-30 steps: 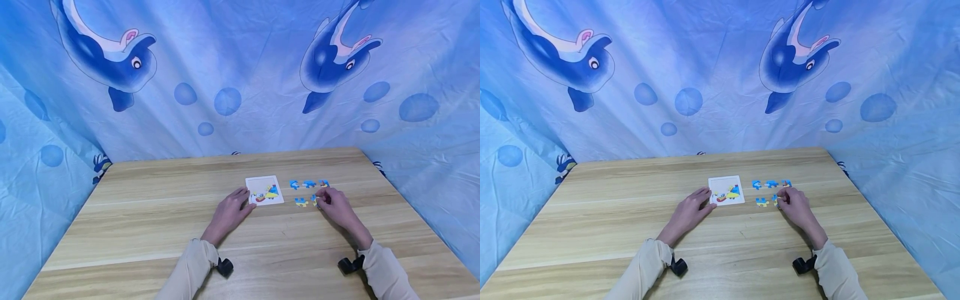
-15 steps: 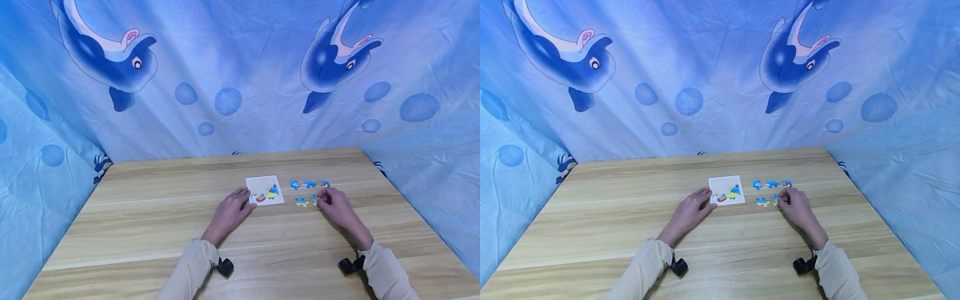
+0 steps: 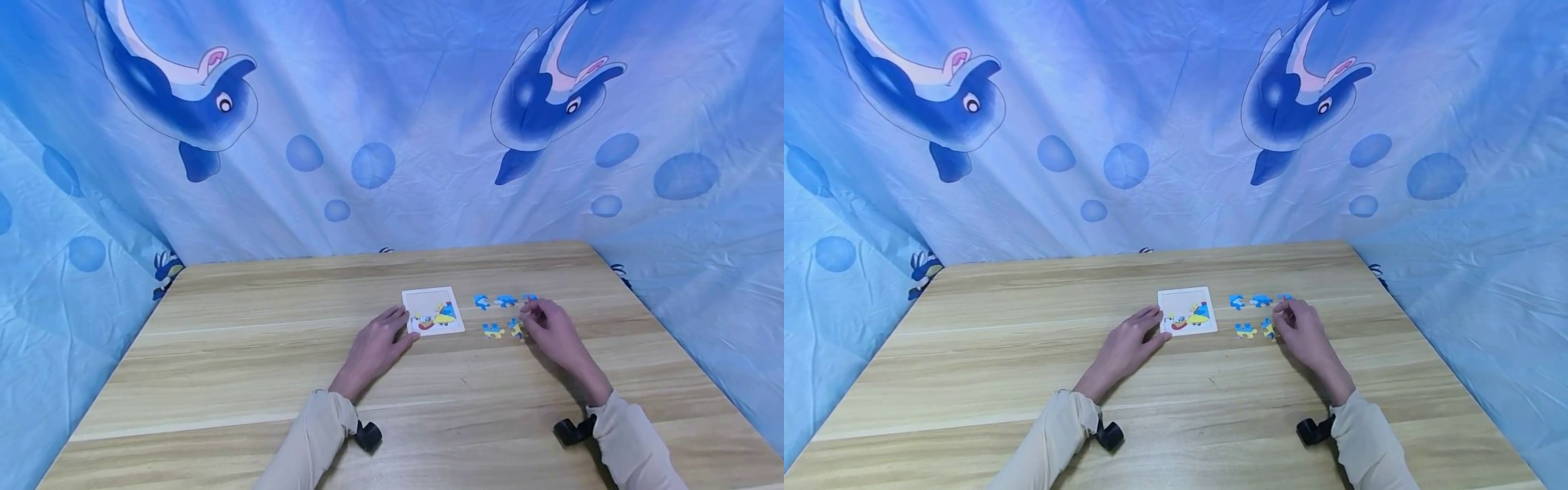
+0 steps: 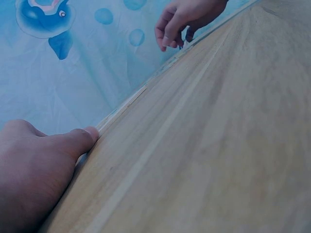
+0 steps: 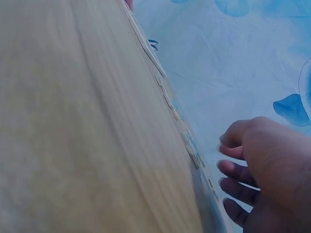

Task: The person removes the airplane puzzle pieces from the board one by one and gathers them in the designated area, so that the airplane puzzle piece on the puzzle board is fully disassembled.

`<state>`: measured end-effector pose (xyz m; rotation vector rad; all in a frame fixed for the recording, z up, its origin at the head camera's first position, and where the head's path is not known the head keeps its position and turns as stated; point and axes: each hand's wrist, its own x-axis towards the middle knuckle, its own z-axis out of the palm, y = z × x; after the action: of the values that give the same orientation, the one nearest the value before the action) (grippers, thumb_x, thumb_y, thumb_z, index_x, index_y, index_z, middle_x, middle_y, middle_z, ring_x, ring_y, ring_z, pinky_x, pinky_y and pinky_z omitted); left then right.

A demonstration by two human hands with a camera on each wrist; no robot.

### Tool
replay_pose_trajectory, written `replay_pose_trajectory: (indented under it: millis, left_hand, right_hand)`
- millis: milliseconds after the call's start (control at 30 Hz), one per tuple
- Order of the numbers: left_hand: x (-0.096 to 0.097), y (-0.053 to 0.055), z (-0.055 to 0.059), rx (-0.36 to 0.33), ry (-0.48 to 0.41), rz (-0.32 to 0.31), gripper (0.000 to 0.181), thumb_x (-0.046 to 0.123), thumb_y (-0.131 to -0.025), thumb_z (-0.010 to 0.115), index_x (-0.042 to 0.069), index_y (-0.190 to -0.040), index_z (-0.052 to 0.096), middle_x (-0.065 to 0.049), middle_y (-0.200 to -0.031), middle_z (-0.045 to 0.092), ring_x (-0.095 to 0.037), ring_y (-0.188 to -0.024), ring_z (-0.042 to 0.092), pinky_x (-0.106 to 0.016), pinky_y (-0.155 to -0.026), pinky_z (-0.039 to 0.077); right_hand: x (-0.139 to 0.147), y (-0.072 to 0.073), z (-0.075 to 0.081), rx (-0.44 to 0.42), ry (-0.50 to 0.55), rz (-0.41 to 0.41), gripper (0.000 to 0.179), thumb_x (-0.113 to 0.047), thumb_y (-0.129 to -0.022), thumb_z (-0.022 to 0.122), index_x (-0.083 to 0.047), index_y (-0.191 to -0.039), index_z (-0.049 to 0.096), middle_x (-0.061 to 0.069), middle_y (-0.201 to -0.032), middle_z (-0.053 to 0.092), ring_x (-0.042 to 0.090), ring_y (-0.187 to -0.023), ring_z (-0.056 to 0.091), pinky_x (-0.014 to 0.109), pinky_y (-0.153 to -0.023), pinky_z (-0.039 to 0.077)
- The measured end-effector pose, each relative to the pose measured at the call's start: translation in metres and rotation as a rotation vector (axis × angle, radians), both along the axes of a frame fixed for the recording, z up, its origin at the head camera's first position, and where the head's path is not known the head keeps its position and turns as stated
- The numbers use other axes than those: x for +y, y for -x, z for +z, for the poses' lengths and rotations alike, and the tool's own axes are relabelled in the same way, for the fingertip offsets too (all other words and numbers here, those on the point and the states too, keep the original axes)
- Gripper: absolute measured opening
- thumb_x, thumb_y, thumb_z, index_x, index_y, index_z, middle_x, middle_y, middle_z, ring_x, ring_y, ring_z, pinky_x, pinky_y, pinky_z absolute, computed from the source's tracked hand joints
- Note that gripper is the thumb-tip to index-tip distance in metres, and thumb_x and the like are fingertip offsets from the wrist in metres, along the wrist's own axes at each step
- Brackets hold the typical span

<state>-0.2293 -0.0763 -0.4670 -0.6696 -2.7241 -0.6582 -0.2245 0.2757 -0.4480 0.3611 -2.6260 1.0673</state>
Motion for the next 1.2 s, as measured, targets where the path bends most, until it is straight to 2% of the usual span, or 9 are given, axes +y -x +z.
replay_pose_trajectory:
  millis: [333,600,933,1067,1200]
  left_hand:
    - [0.0,0.001,0.0,-0.018,0.01,0.013,0.055,0.051,-0.094,0.055,0.013,-0.134,0.058,-0.005,-0.14,0.053,-0.021,-0.132,0.046,-0.042,-0.103,0.043]
    - [0.0,0.002,0.0,-0.015,0.016,0.013,0.055,0.051,-0.094,0.055,0.013,-0.134,0.058,-0.005,-0.139,0.054,-0.02,-0.132,0.046,-0.041,-0.103,0.044]
    - [0.001,0.001,0.0,-0.015,0.008,0.015,0.054,0.05,-0.094,0.056,0.013,-0.134,0.058,-0.005,-0.14,0.053,-0.02,-0.132,0.046,-0.042,-0.104,0.043]
    - [0.001,0.001,0.001,-0.02,0.003,0.014,0.054,0.05,-0.094,0.056,0.013,-0.134,0.058,-0.005,-0.14,0.053,-0.02,-0.132,0.045,-0.042,-0.104,0.043]
    - [0.0,0.001,0.0,-0.008,0.004,0.006,0.054,0.049,-0.094,0.057,0.012,-0.134,0.059,-0.006,-0.139,0.054,-0.021,-0.132,0.046,-0.042,-0.103,0.044]
  right_hand:
    - [-0.014,0.007,0.005,0.001,-0.002,0.009,0.017,-0.016,-0.097,0.056,-0.002,-0.107,0.061,0.007,-0.091,0.058,0.018,-0.081,0.053,0.024,-0.066,0.048]
    - [-0.038,0.016,0.007,-0.005,0.008,0.074,0.016,-0.009,-0.094,0.059,0.002,-0.106,0.062,0.007,-0.09,0.058,0.019,-0.08,0.053,0.026,-0.067,0.049]
    - [-0.065,0.024,0.008,-0.044,0.023,0.152,0.017,-0.009,-0.094,0.059,0.003,-0.107,0.061,0.007,-0.089,0.059,0.018,-0.08,0.055,0.028,-0.068,0.05]
    - [-0.075,0.026,0.007,-0.053,0.026,0.159,0.017,-0.009,-0.094,0.059,0.003,-0.107,0.061,0.006,-0.089,0.059,0.018,-0.081,0.054,0.029,-0.07,0.049]
    - [-0.085,0.029,0.006,-0.021,0.011,0.148,0.015,-0.008,-0.092,0.061,0.001,-0.103,0.063,0.006,-0.088,0.059,0.019,-0.083,0.053,0.033,-0.073,0.047]
